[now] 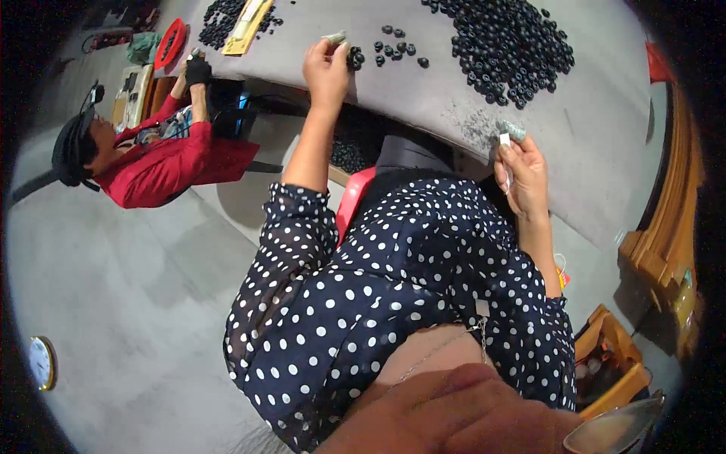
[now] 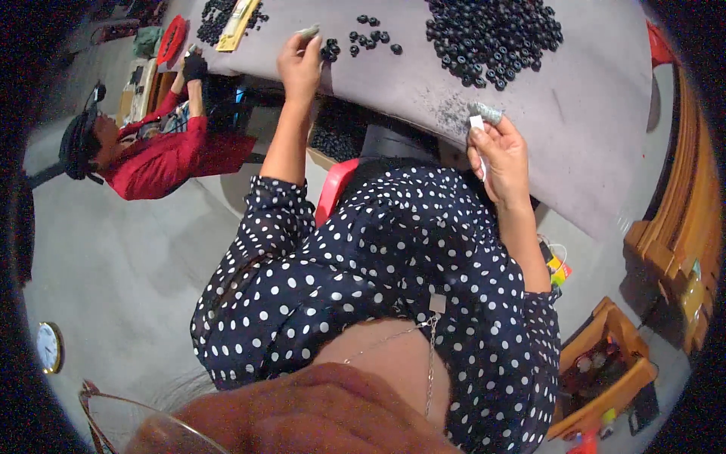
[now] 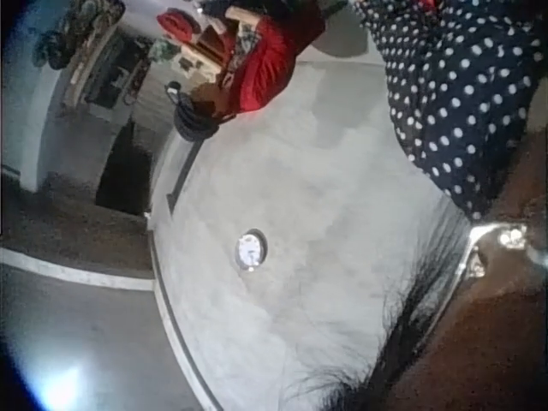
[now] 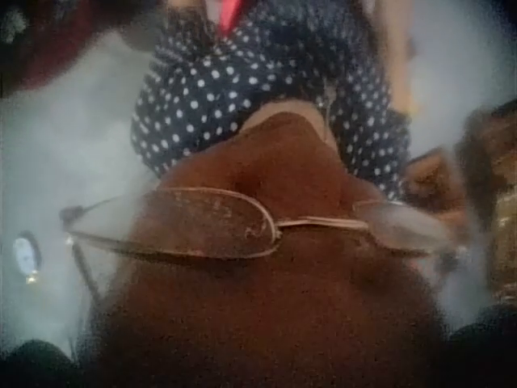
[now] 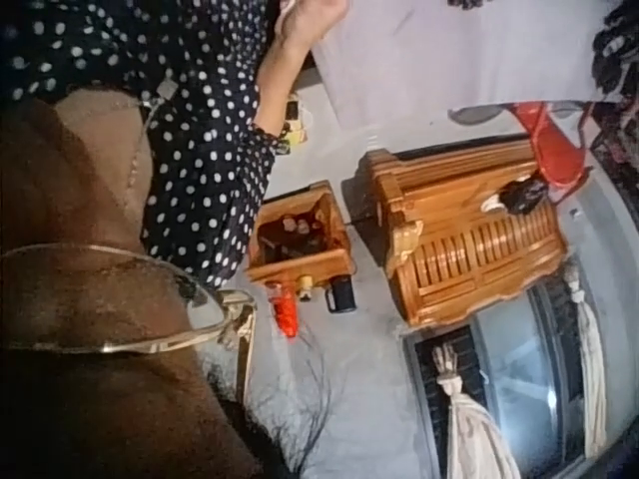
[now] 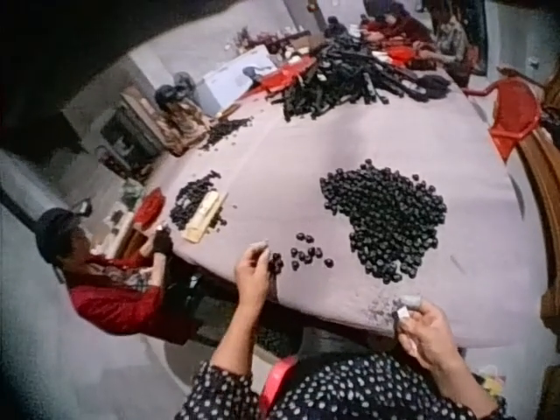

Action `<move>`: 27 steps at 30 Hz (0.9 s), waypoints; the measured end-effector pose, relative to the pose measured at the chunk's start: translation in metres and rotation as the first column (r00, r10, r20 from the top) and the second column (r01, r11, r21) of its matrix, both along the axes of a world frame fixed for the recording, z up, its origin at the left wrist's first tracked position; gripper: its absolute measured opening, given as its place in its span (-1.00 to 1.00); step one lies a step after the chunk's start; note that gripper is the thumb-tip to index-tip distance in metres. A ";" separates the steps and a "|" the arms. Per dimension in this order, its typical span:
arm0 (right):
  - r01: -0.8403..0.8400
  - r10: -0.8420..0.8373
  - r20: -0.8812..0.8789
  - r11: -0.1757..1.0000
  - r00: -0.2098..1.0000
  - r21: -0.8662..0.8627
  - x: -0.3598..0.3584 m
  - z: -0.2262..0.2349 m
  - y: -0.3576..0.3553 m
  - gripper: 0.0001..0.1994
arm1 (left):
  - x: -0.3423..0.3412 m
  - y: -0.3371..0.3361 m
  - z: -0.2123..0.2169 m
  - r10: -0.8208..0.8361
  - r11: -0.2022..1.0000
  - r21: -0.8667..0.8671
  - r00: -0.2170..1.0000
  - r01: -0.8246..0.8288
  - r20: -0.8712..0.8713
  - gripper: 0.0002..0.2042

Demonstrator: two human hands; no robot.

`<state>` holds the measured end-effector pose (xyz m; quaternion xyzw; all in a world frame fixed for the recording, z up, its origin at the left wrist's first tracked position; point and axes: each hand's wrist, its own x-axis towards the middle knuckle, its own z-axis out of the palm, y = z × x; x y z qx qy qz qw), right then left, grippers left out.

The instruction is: The person sorts small black rubber or plastic components by hand, grouping them on a table.

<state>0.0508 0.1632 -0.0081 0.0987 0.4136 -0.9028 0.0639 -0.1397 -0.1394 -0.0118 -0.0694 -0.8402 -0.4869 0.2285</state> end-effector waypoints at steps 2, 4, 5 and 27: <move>0.012 -0.013 0.019 0.999 1.000 0.045 -0.003 0.002 -0.003 -0.71 | -0.012 0.003 -0.011 -0.006 0.995 -0.096 1.000 0.004 -0.020 -0.83; 0.011 -0.011 -0.001 0.999 1.000 0.052 -0.001 -0.001 -0.001 -0.71 | -0.017 0.023 -0.014 -0.047 0.974 -0.223 0.998 0.035 -0.047 -0.76; 0.008 -0.008 -0.016 0.999 1.000 0.048 0.000 -0.003 -0.001 -0.71 | -0.020 0.032 -0.017 -0.083 0.965 -0.254 0.994 0.060 -0.078 -0.69; -0.031 0.031 -0.001 0.999 1.000 0.032 0.000 -0.007 0.000 -0.75 | 0.019 0.043 -0.012 -0.240 0.827 -0.546 0.963 0.138 -0.121 -0.80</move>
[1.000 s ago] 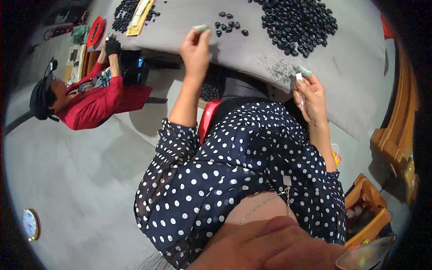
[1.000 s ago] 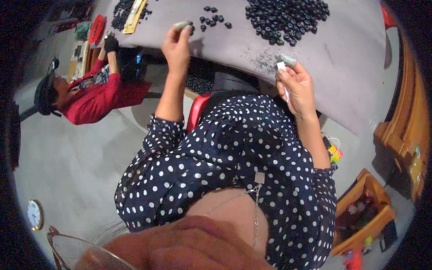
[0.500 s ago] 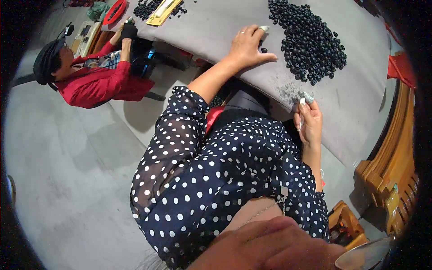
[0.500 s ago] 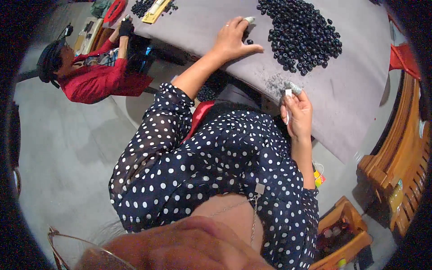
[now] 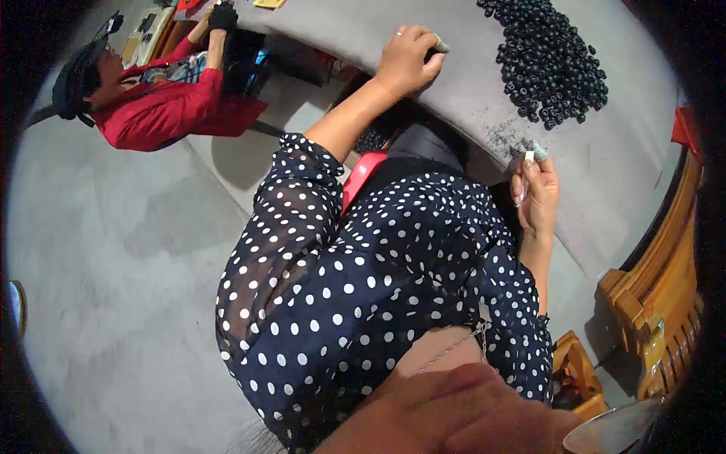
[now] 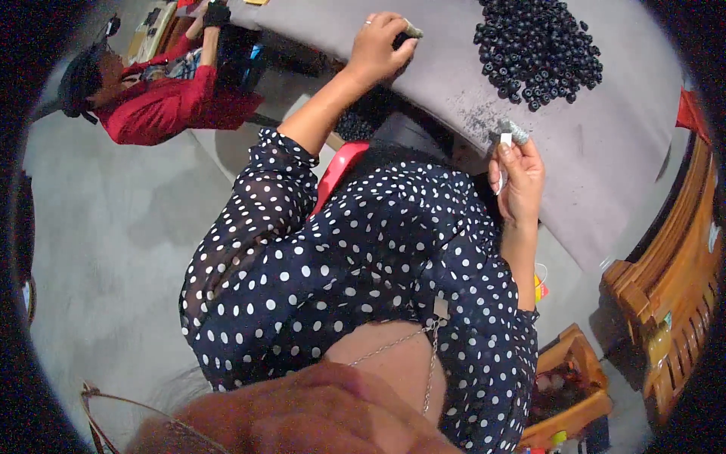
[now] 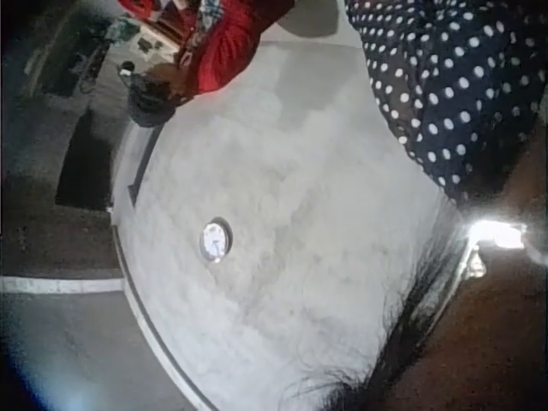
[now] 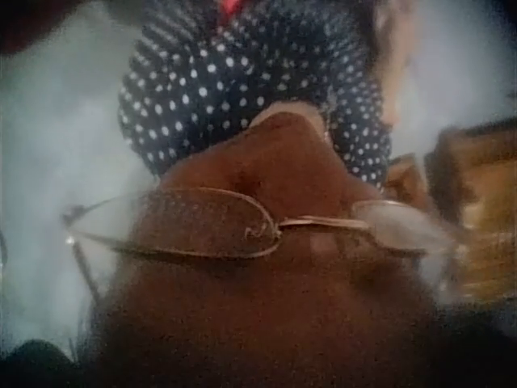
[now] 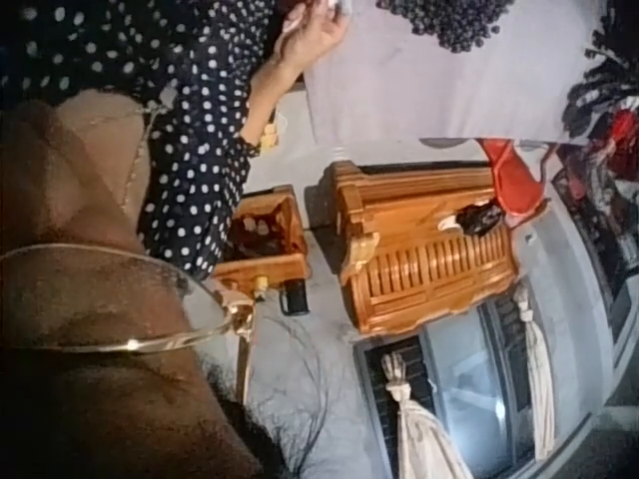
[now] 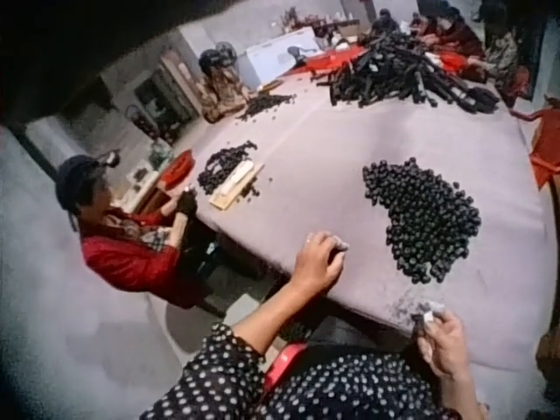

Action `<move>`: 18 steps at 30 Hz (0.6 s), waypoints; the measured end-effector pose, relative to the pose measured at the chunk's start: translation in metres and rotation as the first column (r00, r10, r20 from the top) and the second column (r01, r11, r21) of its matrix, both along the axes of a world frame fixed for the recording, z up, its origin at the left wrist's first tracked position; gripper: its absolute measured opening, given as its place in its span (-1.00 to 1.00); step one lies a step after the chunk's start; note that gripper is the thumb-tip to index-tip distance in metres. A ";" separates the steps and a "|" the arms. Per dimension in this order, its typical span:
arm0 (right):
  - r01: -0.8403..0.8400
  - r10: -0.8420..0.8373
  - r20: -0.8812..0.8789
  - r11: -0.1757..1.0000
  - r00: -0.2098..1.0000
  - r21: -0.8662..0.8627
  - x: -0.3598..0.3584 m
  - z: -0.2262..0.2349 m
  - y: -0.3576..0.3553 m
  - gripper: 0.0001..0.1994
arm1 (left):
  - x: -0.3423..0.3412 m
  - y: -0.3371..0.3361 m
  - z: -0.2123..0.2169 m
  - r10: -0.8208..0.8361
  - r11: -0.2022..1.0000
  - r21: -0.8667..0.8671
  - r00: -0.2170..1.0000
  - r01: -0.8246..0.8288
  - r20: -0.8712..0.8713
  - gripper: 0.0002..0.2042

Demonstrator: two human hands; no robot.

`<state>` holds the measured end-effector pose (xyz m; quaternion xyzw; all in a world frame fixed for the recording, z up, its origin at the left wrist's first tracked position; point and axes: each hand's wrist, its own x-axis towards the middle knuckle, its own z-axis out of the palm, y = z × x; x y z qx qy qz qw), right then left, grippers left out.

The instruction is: The person sorts small black rubber or plastic components by hand, grouping them on a table.

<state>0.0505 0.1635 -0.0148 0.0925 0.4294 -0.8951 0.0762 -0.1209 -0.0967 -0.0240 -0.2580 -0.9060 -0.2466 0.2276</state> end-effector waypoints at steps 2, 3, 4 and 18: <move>-0.006 0.006 -0.010 1.000 1.000 0.028 -0.001 -0.002 0.002 -0.76 | 0.007 -0.016 -0.001 0.016 0.999 0.045 0.994 -0.011 -0.111 -0.86; -0.006 0.006 -0.012 0.999 1.000 0.035 -0.001 -0.002 0.002 -0.75 | 0.013 -0.024 -0.001 0.042 0.998 0.041 0.990 -0.037 -0.131 -0.84; -0.013 0.013 -0.002 0.999 1.000 0.032 -0.001 -0.003 0.001 -0.75 | 0.018 -0.034 -0.004 0.048 0.998 0.038 0.991 -0.044 -0.121 -0.84; -0.012 0.011 0.017 0.998 1.000 0.063 -0.002 0.000 0.001 -0.75 | 0.053 -0.104 -0.043 0.189 0.948 0.271 0.980 -0.166 -0.060 -0.85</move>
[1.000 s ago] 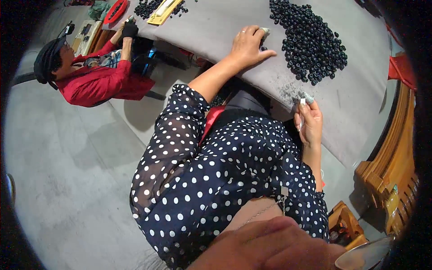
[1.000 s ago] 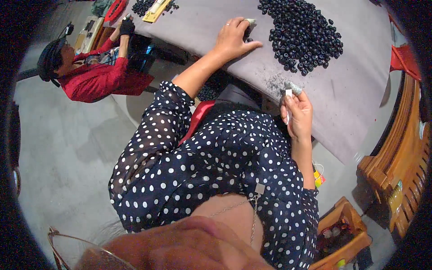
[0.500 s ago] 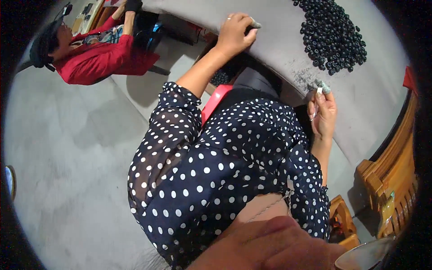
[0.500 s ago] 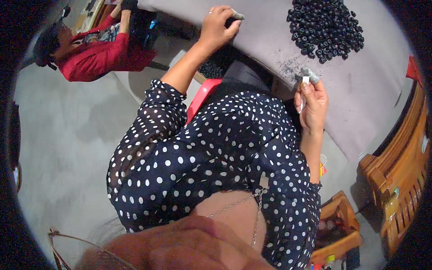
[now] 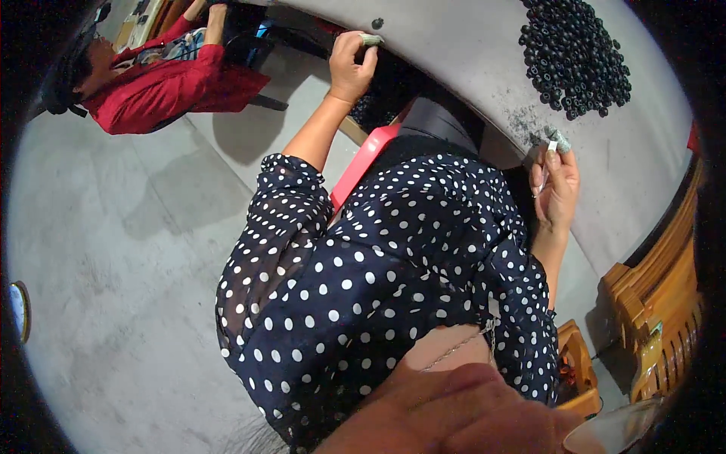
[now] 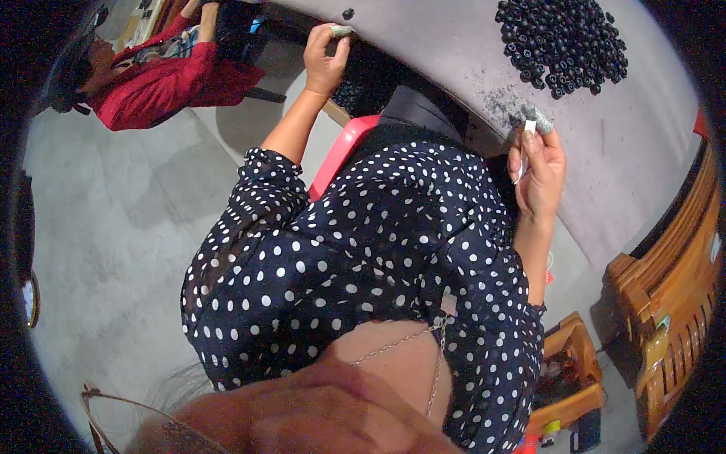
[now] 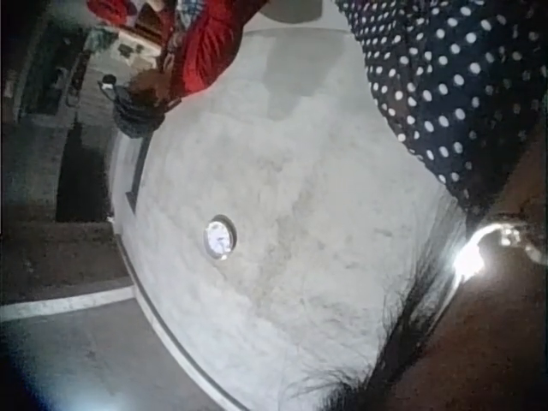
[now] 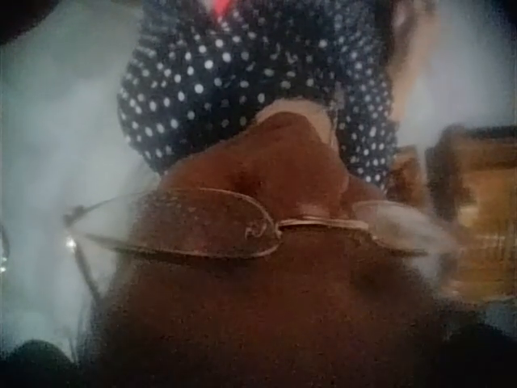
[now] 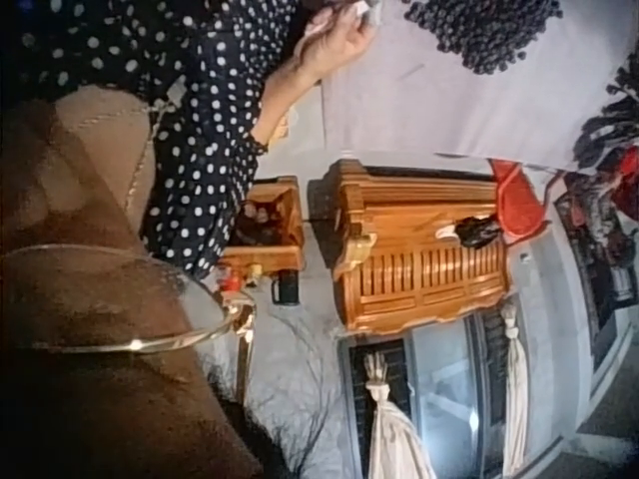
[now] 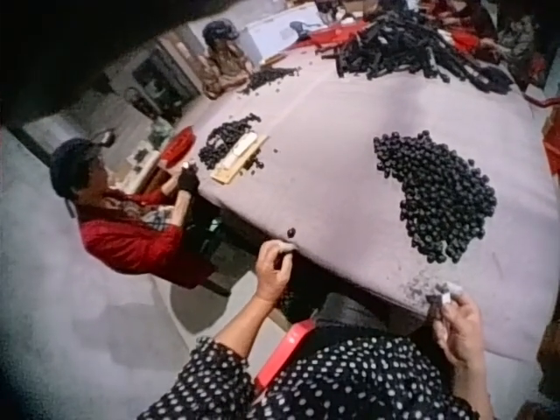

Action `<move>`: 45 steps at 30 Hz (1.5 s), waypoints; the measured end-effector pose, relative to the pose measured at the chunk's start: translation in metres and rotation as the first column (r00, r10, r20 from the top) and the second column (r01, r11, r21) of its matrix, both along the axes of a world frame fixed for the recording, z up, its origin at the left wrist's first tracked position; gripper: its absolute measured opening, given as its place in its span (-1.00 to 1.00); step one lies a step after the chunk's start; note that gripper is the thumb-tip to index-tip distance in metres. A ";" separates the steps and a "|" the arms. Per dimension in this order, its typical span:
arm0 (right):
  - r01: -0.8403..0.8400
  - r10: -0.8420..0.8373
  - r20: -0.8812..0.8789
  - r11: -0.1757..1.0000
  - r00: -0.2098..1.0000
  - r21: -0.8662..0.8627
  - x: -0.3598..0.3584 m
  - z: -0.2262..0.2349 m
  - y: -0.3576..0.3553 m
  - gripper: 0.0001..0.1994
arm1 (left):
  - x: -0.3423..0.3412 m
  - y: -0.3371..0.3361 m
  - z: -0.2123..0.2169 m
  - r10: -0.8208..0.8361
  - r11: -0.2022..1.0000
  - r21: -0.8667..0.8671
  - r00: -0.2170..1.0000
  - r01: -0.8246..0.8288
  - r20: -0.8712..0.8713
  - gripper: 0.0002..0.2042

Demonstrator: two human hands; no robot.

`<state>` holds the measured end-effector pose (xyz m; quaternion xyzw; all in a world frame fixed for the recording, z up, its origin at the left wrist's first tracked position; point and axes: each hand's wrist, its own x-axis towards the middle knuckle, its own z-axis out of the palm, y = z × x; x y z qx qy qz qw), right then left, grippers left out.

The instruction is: The person sorts small black rubber or plastic components by hand, grouping them on a table.

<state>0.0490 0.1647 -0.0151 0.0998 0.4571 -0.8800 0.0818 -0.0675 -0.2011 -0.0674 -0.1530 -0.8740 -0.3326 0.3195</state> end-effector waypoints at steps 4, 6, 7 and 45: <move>-0.015 0.015 -0.013 1.000 1.000 -0.009 0.001 0.000 0.001 -0.72 | -0.003 0.014 0.018 0.016 0.994 0.109 0.999 -0.020 0.038 -0.86; -0.010 0.010 -0.009 1.000 1.000 -0.007 0.001 0.000 0.001 -0.71 | -0.018 0.024 0.041 0.032 0.998 0.055 0.997 -0.028 -0.071 -0.85; -0.004 0.004 -0.007 1.000 1.000 -0.005 0.002 0.002 0.000 -0.72 | -0.024 0.030 0.058 0.023 1.000 -0.003 0.990 -0.023 -0.142 -0.84; 0.006 -0.002 0.039 0.994 0.999 -0.110 0.001 0.004 0.002 -0.69 | -0.102 0.200 0.060 -0.373 0.914 -0.013 0.853 0.405 0.364 -0.83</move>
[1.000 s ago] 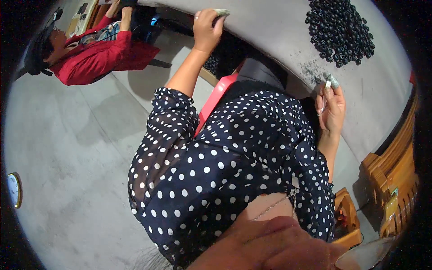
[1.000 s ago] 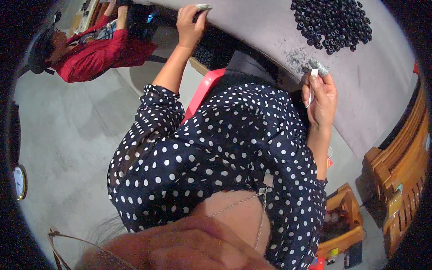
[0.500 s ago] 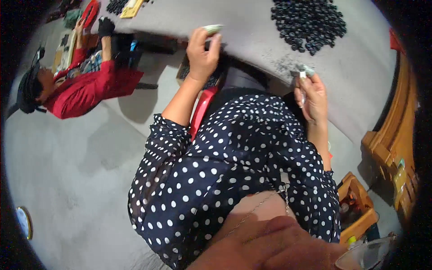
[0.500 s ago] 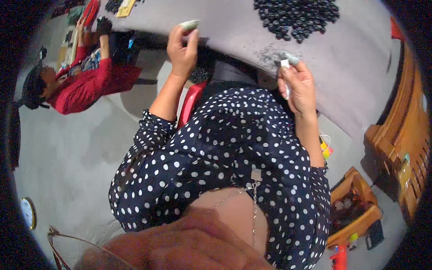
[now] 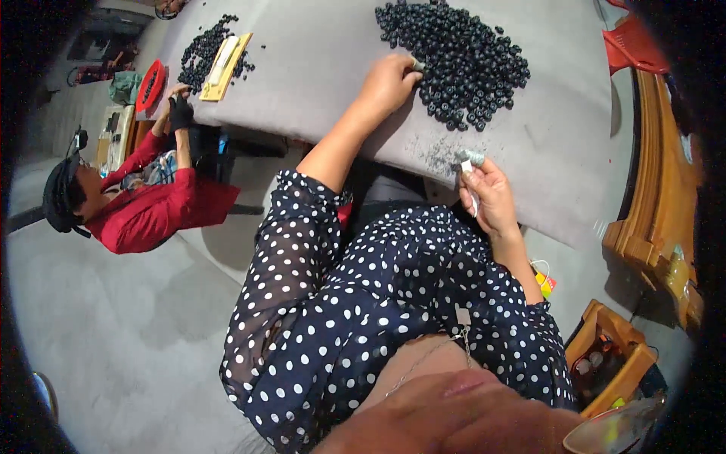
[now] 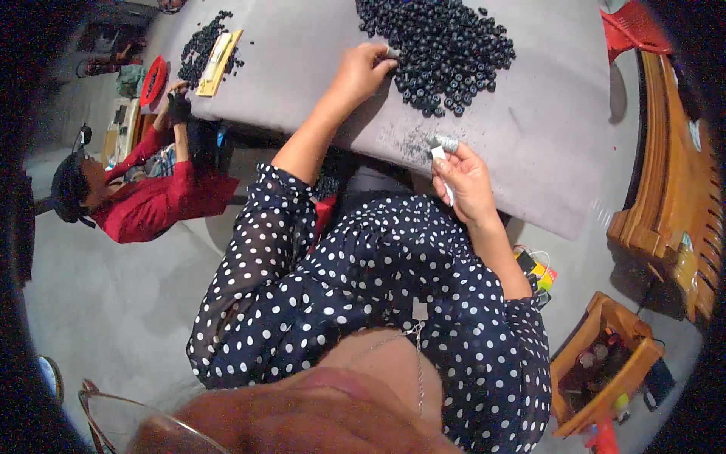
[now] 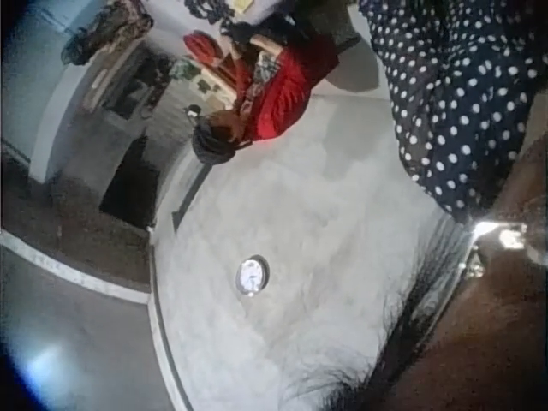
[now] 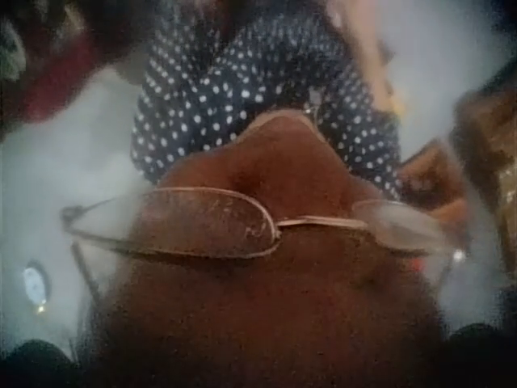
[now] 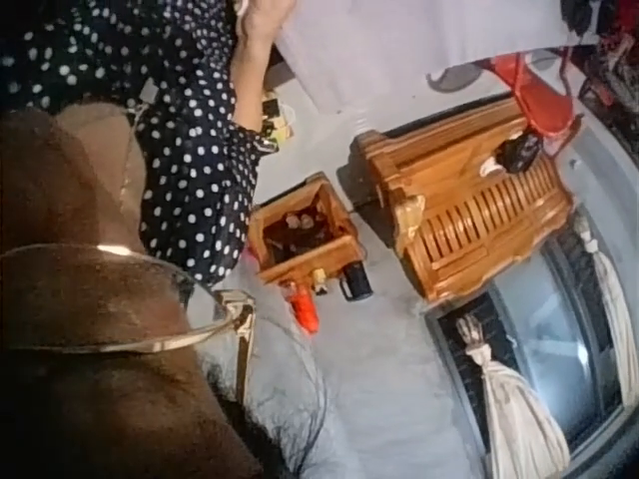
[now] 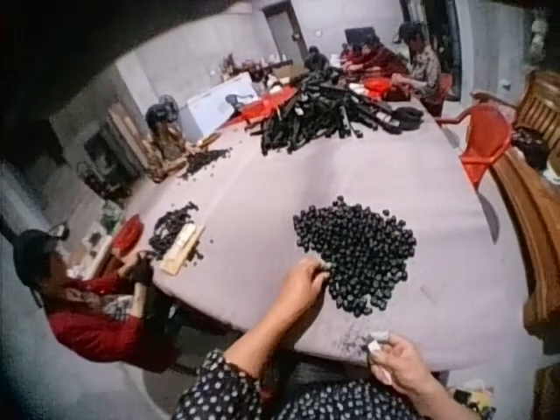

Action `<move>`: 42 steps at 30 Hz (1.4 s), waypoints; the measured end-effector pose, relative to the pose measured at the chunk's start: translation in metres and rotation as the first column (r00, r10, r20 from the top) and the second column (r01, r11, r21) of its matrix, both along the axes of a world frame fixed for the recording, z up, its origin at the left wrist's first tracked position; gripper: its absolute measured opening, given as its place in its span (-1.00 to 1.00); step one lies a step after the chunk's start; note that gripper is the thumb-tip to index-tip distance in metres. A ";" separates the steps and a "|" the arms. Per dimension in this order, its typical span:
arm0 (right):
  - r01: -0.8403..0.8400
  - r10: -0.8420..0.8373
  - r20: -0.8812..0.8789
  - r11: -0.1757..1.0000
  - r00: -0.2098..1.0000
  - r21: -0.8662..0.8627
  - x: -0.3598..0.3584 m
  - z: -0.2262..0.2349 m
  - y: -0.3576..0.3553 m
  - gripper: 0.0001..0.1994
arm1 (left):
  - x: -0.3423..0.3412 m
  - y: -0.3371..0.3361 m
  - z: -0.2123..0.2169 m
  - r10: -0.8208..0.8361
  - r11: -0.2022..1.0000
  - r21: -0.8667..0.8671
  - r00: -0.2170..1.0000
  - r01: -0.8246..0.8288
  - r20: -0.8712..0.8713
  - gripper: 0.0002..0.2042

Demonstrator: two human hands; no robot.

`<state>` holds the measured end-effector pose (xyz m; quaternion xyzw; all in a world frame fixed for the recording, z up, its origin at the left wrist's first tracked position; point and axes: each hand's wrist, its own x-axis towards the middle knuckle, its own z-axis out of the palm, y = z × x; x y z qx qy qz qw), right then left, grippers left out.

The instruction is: The person sorts small black rubber or plastic components by hand, grouping them on a table.

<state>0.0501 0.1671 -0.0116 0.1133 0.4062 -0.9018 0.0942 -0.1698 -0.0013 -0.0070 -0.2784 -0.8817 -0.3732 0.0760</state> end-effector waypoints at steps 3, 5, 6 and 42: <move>-0.011 0.011 0.003 1.000 1.000 -0.010 0.000 0.002 0.001 -0.71 | 0.000 0.000 0.011 -0.040 0.991 -0.124 0.999 0.044 0.034 -0.81; -0.005 0.005 -0.006 1.000 1.000 -0.021 0.001 0.006 0.000 -0.72 | 0.001 -0.003 0.020 -0.029 0.981 -0.181 0.968 0.076 0.249 -0.79; -0.003 0.003 -0.003 1.000 1.000 -0.021 0.002 0.004 0.000 -0.73 | 0.003 -0.002 0.027 -0.048 0.974 -0.192 0.943 0.117 0.330 -0.80; -0.248 0.276 -0.103 0.942 0.956 0.228 -0.033 0.040 -0.005 -0.60 | 0.129 -0.011 0.028 -0.805 0.365 0.672 0.144 -0.645 0.575 -0.80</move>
